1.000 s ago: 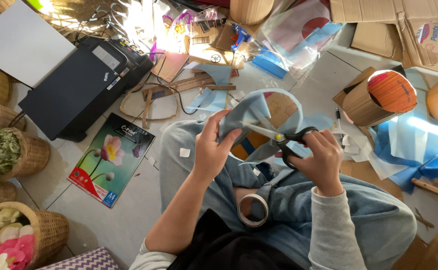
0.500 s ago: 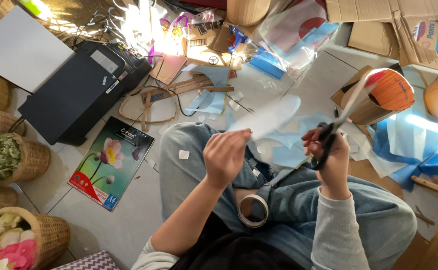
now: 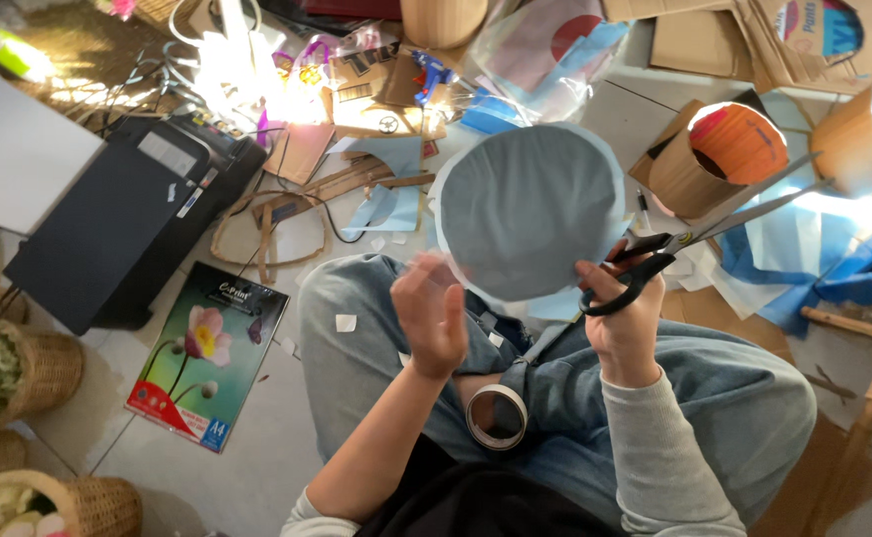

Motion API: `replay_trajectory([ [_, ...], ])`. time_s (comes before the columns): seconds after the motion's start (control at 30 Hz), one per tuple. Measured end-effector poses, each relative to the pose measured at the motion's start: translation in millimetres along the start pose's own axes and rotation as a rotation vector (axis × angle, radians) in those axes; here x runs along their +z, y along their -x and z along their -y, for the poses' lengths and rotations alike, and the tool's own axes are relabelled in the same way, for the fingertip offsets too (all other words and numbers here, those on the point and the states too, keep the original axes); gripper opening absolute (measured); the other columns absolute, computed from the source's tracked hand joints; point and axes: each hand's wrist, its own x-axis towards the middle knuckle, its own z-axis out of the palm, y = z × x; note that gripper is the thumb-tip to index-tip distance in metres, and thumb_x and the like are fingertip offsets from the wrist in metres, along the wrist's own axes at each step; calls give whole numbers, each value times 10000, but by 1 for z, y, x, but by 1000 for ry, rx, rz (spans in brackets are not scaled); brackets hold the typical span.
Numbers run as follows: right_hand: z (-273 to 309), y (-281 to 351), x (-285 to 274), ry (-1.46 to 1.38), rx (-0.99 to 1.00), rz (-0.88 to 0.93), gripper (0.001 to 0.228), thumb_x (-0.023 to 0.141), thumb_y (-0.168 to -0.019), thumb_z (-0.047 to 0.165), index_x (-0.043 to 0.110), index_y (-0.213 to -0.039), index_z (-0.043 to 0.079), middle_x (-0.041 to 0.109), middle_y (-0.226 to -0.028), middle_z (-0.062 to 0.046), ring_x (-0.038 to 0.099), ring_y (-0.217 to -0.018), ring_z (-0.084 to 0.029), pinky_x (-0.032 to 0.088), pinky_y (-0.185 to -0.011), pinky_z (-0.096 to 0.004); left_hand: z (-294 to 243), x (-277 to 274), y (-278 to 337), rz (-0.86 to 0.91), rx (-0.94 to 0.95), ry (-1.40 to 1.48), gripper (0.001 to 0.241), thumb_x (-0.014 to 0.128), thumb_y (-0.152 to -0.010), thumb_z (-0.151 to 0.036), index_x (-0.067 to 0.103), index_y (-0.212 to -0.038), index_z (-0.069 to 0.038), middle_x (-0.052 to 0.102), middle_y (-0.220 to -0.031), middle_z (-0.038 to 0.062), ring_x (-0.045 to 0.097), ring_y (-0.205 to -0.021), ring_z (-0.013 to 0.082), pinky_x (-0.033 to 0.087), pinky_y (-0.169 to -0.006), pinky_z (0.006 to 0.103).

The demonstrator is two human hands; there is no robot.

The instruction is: The person cuts a circular shape out of a sheet of light blue paper using scissors. They rotate the paper to follow the curve and trim the edges to refine the circle.

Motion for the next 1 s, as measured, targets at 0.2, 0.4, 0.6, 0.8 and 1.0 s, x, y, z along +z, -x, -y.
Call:
replay_trajectory([
  [0.2, -32, -10, -28, 53, -49, 40, 361, 748, -594, -200, 564, -824, 9, 575, -715, -67, 642, -646, -153, 543, -573, -262, -6, 8, 10, 337, -886, 893, 672, 749, -756, -186, 430, -1302, 40, 559, -1210, 168, 525, -1124, 226, 391, -920, 331],
  [0.4, 9, -5, 10, -112, 141, 37, 208, 658, -757, -73, 483, -832, 10, 593, -829, -208, 675, -670, -296, 606, -561, -408, -12, 2, -6, 160, -1051, 671, 253, 754, -733, 11, 636, -952, -33, 654, -855, 22, 525, -810, 79, 470, -724, 282],
  [0.6, 12, -11, 0, -31, 126, 28, 205, 653, -797, -34, 459, -835, 22, 594, -903, -233, 679, -732, -308, 605, -611, -417, -17, -3, -12, 236, -1051, 680, 220, 755, -741, 18, 634, -920, -19, 675, -796, 52, 555, -752, 76, 489, -684, 273],
  [0.8, 11, -12, 6, -21, 113, 24, 277, 694, -705, -106, 468, -807, 19, 602, -911, -208, 664, -692, -244, 575, -607, -334, -24, -4, -15, 280, -1117, 756, 225, 744, -728, 59, 612, -880, -42, 662, -779, 47, 547, -760, 79, 491, -696, 246],
  [1.0, 20, 1, 28, -8, 85, 50, 329, 730, -661, -97, 468, -815, 31, 617, -1003, -196, 678, -756, -230, 575, -647, -310, -39, -7, -37, 188, -1222, 870, 221, 695, -766, 81, 582, -913, -40, 630, -786, 20, 525, -763, 57, 482, -694, 226],
])
